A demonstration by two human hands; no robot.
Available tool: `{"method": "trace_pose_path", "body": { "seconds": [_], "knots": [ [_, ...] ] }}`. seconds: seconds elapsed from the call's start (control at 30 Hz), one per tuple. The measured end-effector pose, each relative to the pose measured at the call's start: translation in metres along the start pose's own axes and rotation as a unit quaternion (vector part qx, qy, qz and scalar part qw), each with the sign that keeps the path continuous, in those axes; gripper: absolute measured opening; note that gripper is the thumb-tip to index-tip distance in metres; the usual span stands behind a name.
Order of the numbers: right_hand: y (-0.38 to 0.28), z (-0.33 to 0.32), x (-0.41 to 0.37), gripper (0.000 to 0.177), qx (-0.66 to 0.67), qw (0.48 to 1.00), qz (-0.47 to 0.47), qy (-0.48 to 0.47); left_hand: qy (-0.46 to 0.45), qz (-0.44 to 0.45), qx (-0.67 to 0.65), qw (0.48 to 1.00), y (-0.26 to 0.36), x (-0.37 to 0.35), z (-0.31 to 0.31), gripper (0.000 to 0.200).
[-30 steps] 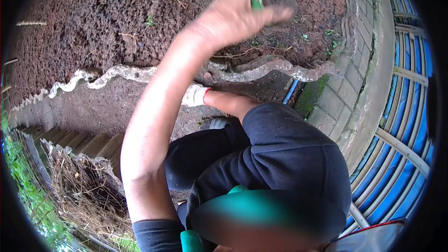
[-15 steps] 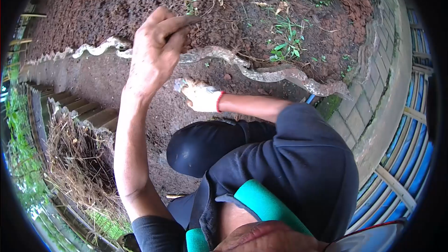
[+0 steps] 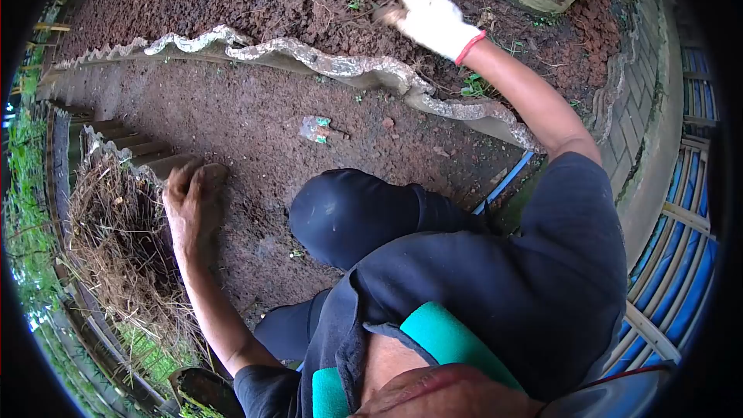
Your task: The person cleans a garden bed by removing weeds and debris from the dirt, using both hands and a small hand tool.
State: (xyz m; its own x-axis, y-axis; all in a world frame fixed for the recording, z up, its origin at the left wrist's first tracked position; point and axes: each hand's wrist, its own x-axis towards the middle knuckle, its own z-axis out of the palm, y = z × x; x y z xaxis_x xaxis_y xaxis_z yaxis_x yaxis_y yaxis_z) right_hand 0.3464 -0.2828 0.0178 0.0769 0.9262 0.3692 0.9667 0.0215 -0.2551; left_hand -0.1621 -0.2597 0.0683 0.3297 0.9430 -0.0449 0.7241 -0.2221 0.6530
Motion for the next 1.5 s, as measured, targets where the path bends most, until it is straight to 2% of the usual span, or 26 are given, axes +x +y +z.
{"method": "trace_pose_path", "body": {
  "seconds": [0.03, 0.1, 0.17, 0.23, 0.27, 0.3, 0.37, 0.43, 0.5, 0.57, 0.63, 0.67, 0.7, 0.83, 0.9, 0.93, 0.97, 1.03, 1.07, 1.17, 1.23, 1.3, 1.37, 1.4, 1.43, 1.5],
  "knots": [
    [0.008, -0.017, 0.006, 0.040, 0.082, 0.993, 0.041, -0.080, 0.008, 0.002, 0.017, 1.000, -0.023, -0.012, -0.004, 0.027],
    [0.017, -0.062, -0.002, 0.026, 0.001, 0.998, 0.033, 0.062, 0.026, -0.122, -0.004, 0.992, -0.055, -0.051, -0.015, 0.027],
    [0.053, -0.093, -0.024, 0.028, -0.099, 0.991, 0.071, 0.062, 0.057, -0.161, -0.014, 0.985, -0.137, -0.093, -0.027, 0.028],
    [0.058, -0.121, -0.046, 0.030, -0.195, 0.968, 0.049, -0.148, 0.056, -0.310, -0.070, 0.947, -0.187, -0.135, -0.038, 0.027],
    [0.048, -0.137, -0.053, 0.032, -0.219, 0.909, 0.122, -0.334, 0.048, -0.316, -0.088, 0.943, -0.211, -0.154, -0.039, 0.027],
    [0.033, -0.149, -0.056, 0.031, -0.224, 0.867, 0.189, -0.403, 0.043, -0.322, -0.107, 0.940, -0.231, -0.170, -0.037, 0.028],
    [0.073, -0.125, -0.090, 0.031, -0.235, 0.953, 0.061, -0.181, 0.050, -0.347, -0.124, 0.928, -0.257, -0.189, -0.029, 0.027],
    [0.035, -0.114, -0.090, 0.021, -0.208, 0.977, 0.052, -0.005, 0.052, -0.376, -0.143, 0.914, -0.259, -0.192, -0.024, 0.025],
    [0.030, -0.090, -0.100, 0.032, -0.181, 0.980, -0.068, -0.050, 0.040, -0.392, -0.137, 0.909, -0.242, -0.176, -0.010, 0.024],
    [0.059, -0.065, -0.127, 0.038, -0.137, 0.982, -0.076, -0.110, 0.035, -0.376, -0.155, 0.913, -0.258, -0.174, 0.003, 0.025],
    [0.076, -0.080, -0.130, 0.036, -0.069, 0.980, 0.089, -0.166, 0.051, -0.383, -0.161, 0.908, -0.256, -0.186, 0.007, 0.025],
    [0.097, -0.079, -0.137, 0.034, -0.064, 0.978, 0.135, -0.146, 0.055, -0.405, -0.161, 0.898, -0.260, -0.192, 0.008, 0.025],
    [0.103, -0.092, -0.134, 0.033, -0.049, 0.953, 0.220, -0.203, 0.070, -0.393, -0.195, 0.896, -0.271, -0.202, 0.009, 0.024],
    [0.168, -0.108, -0.151, 0.038, -0.117, 0.927, 0.274, -0.226, 0.086, -0.454, -0.213, 0.861, -0.293, -0.236, 0.028, 0.022],
    [0.147, -0.136, -0.134, 0.040, 0.038, 0.922, 0.305, -0.236, 0.112, -0.485, -0.196, 0.845, -0.303, -0.251, 0.041, 0.021],
    [0.138, -0.149, -0.124, 0.039, 0.105, 0.935, 0.246, -0.232, 0.107, -0.490, -0.197, 0.842, -0.304, -0.256, 0.046, 0.022],
    [0.112, -0.168, -0.110, 0.038, 0.142, 0.926, 0.277, -0.211, 0.100, -0.495, -0.195, 0.841, -0.303, -0.259, 0.047, 0.024],
    [0.113, -0.181, -0.100, 0.041, 0.028, 0.956, 0.238, -0.169, 0.097, -0.485, -0.184, 0.849, -0.302, -0.258, 0.048, 0.025],
    [0.104, -0.179, -0.098, 0.041, -0.147, 0.962, 0.201, -0.110, 0.105, -0.479, -0.175, 0.854, -0.301, -0.256, 0.051, 0.025],
    [0.100, -0.149, -0.093, 0.038, -0.272, 0.951, 0.143, -0.046, 0.088, -0.469, -0.146, 0.867, -0.300, -0.251, 0.053, 0.037],
    [0.101, -0.115, -0.094, 0.038, -0.232, 0.965, 0.125, -0.001, 0.063, -0.456, -0.134, 0.878, -0.298, -0.251, 0.051, 0.038],
    [0.046, -0.110, -0.088, 0.043, -0.111, 0.964, 0.128, -0.203, 0.058, -0.447, -0.169, 0.876, -0.295, -0.253, 0.049, 0.039],
    [0.057, -0.088, -0.097, 0.047, -0.034, 0.952, 0.035, -0.303, 0.076, -0.425, -0.122, 0.894, -0.292, -0.256, 0.048, 0.034],
    [0.030, -0.115, -0.072, 0.050, 0.020, 0.916, 0.082, -0.392, 0.044, -0.370, -0.051, 0.927, -0.312, -0.257, 0.049, 0.032],
    [0.037, -0.112, -0.080, 0.044, -0.096, 0.962, 0.036, -0.252, 0.012, -0.326, 0.020, 0.945, -0.341, -0.270, 0.048, 0.031],
    [-0.012, -0.134, -0.065, 0.033, -0.318, 0.932, 0.096, -0.145, -0.091, -0.118, 0.295, 0.944, -0.382, -0.284, 0.064, 0.028]
  ]
}}
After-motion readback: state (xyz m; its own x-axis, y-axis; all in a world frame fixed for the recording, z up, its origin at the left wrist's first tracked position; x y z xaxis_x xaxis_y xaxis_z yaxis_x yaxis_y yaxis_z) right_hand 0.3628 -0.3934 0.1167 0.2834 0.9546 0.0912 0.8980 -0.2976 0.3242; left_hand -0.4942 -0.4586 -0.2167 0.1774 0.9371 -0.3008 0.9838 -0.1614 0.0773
